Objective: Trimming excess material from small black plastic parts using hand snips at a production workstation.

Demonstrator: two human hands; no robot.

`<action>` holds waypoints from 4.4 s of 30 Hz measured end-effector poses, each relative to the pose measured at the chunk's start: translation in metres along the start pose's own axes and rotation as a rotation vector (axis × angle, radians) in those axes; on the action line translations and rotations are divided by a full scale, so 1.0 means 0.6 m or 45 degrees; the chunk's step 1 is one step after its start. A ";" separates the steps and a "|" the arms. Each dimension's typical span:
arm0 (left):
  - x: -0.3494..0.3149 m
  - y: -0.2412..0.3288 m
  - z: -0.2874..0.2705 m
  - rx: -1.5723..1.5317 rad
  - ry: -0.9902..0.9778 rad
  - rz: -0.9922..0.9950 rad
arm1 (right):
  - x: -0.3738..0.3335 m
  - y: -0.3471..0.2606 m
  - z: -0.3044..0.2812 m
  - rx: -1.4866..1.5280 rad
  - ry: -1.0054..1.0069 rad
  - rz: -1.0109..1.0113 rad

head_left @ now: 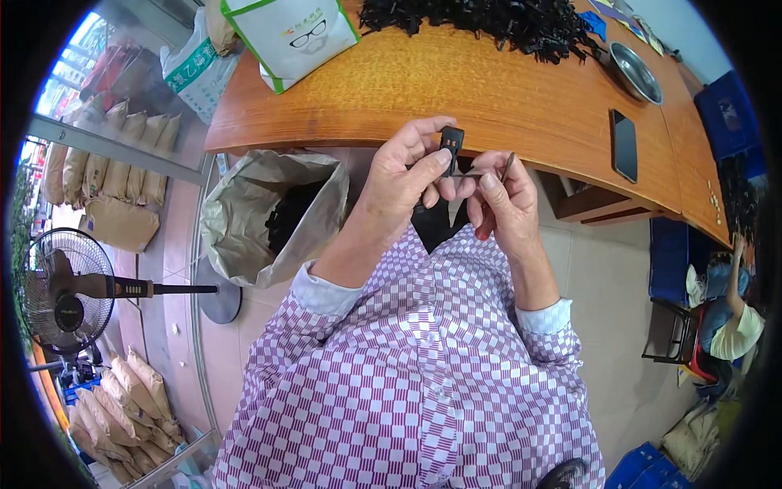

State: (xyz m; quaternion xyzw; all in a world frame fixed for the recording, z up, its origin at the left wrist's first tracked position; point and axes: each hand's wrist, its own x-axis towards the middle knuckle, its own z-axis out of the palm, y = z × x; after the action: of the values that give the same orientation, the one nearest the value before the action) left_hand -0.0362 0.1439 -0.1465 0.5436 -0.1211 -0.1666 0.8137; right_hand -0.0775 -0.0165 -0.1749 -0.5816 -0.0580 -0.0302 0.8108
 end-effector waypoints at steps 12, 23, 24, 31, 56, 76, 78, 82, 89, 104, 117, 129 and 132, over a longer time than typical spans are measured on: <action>-0.010 -0.015 -0.011 0.054 -0.220 -0.191 | 0.023 0.022 -0.019 0.367 -0.167 0.235; -0.037 -0.038 0.002 0.717 -0.163 0.180 | -0.018 0.015 0.010 -0.335 -0.111 0.103; -0.037 -0.039 -0.002 0.716 -0.161 0.176 | -0.023 0.012 0.017 -0.334 -0.112 0.107; -0.035 -0.034 -0.034 0.740 -0.160 0.111 | -0.030 0.011 0.038 -0.473 -0.174 0.219; -0.032 -0.022 -0.066 1.254 0.291 0.242 | 0.028 0.052 0.030 -0.590 -0.200 0.102; -0.057 -0.030 -0.317 1.817 0.618 0.179 | 0.382 -0.004 -0.411 -2.076 0.520 0.036; -0.041 -0.024 -0.288 1.801 0.554 0.164 | 0.388 -0.004 -0.400 -2.074 0.463 0.099; -0.001 -0.022 -0.223 1.551 0.446 0.157 | 0.368 0.003 -0.364 -1.998 0.256 0.185; 0.135 -0.028 -0.105 0.503 -0.008 -0.361 | 0.329 0.016 -0.263 -1.565 -0.013 0.165; 0.185 -0.078 -0.119 -0.725 -0.213 -0.703 | 0.245 -0.013 -0.101 -1.714 -0.761 -0.231; 0.125 -0.037 -0.072 -0.166 -0.102 -0.478 | 0.155 0.017 -0.063 -1.071 -0.295 -0.070; 0.123 -0.062 -0.047 0.554 -0.037 -0.085 | 0.116 0.041 -0.024 -0.517 -0.071 0.314; 0.126 -0.066 -0.045 0.649 -0.027 -0.128 | 0.113 0.050 -0.028 -0.519 -0.085 0.276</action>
State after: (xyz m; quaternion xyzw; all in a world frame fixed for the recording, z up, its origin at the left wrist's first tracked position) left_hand 0.0375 0.1226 -0.1921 0.7345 -0.1405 -0.1768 0.6399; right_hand -0.0060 -0.0216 -0.1999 -0.7370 -0.0147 0.0650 0.6726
